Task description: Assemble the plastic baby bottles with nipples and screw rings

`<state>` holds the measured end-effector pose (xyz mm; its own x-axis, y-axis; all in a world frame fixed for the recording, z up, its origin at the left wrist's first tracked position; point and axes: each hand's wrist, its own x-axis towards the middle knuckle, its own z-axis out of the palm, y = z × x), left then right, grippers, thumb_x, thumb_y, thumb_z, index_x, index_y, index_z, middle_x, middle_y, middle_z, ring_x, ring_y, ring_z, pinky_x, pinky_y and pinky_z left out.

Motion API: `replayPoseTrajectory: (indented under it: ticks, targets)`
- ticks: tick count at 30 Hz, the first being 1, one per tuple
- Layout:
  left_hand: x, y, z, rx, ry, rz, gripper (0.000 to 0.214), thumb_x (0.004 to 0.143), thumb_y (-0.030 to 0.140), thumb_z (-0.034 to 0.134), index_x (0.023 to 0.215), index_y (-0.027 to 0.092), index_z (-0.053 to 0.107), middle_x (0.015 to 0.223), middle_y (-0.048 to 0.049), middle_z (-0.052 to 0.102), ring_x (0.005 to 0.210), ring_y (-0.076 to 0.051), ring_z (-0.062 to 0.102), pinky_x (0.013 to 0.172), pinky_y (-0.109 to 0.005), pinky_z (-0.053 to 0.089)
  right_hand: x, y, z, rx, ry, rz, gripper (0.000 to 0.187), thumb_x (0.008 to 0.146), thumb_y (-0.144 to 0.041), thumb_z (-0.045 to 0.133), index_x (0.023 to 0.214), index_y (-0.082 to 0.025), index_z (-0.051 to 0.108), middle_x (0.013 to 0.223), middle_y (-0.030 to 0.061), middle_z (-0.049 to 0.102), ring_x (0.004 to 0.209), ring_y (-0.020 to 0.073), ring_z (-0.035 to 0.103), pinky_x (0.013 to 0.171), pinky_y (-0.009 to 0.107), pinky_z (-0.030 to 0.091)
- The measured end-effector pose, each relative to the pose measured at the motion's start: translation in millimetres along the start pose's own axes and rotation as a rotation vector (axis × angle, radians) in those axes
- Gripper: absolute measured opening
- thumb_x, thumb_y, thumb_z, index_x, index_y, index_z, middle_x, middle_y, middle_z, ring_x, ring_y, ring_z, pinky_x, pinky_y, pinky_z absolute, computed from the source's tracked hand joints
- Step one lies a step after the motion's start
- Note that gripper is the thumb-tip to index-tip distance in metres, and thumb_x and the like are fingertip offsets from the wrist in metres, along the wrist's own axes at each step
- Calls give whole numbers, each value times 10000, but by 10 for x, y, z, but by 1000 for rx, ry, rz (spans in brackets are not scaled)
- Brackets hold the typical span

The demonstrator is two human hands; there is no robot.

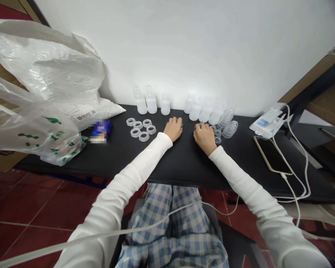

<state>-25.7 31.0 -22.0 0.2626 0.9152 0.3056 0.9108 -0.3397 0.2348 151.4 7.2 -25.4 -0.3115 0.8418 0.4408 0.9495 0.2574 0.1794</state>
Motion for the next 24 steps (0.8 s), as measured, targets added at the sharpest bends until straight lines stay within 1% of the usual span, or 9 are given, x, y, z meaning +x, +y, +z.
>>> replayPoseTrajectory:
  ticks: [3,5,7,10,13,15,17,20,24]
  targets:
    - [-11,93,85,-129,-34,230,271,935,271,584,1176,150,571,1269,-186,559,1158,-328,563,987,-458,491,12,-5,-26,2,-26,7,220,929,-134,498,1090,-113,646,1054,202,651,983,312,533,800,389,352]
    - [-14,117,150,-212,-6,291,245,919,264,609,1134,152,571,1260,-170,547,1139,-303,563,1028,-455,469,25,-3,-43,-2,-44,6,260,925,-90,472,1112,-114,651,1076,202,644,997,313,532,807,391,355]
    - [-10,118,200,-301,20,286,193,907,225,614,1083,159,566,1221,-151,563,1137,-285,561,1064,-458,447,41,13,-56,-3,-53,3,305,928,-54,431,1116,-122,661,1075,196,642,995,311,533,815,397,358]
    - [23,95,227,-518,52,148,179,888,183,644,1032,178,538,1153,-114,616,1106,-246,592,1057,-437,461,69,54,-74,22,-45,-21,356,943,-43,381,1110,-141,679,1057,183,640,980,308,533,826,408,363]
    - [93,50,209,-906,90,-161,181,920,231,652,1008,187,500,1054,-82,667,1007,-190,659,955,-362,527,93,86,-85,101,20,-33,383,964,-68,362,1161,-147,681,1051,166,631,955,297,542,824,405,382]
    - [149,12,185,-1182,114,-390,145,972,273,600,979,189,483,964,-60,684,919,-158,690,883,-321,556,100,84,-76,214,108,-21,377,978,-94,370,1203,-146,668,1053,150,621,945,280,559,830,394,409]
    - [197,-24,162,-1403,142,-555,139,1010,283,545,943,185,472,887,-39,687,837,-129,701,851,-295,572,97,59,-51,375,209,-20,341,991,-133,400,1204,-158,665,1041,128,611,929,259,582,836,380,444]
    - [231,-50,138,-1597,173,-646,160,1032,268,514,910,171,475,798,-19,687,752,-102,703,837,-272,583,82,-7,1,630,312,-56,272,1005,-200,457,1170,-194,673,1010,92,606,878,224,607,836,365,494]
    - [214,-23,123,-1642,141,-619,194,1012,284,573,880,169,487,737,-9,691,719,-110,711,818,-269,586,70,-76,51,829,354,-91,223,1007,-241,501,1142,-232,679,962,58,615,809,194,603,809,356,525]
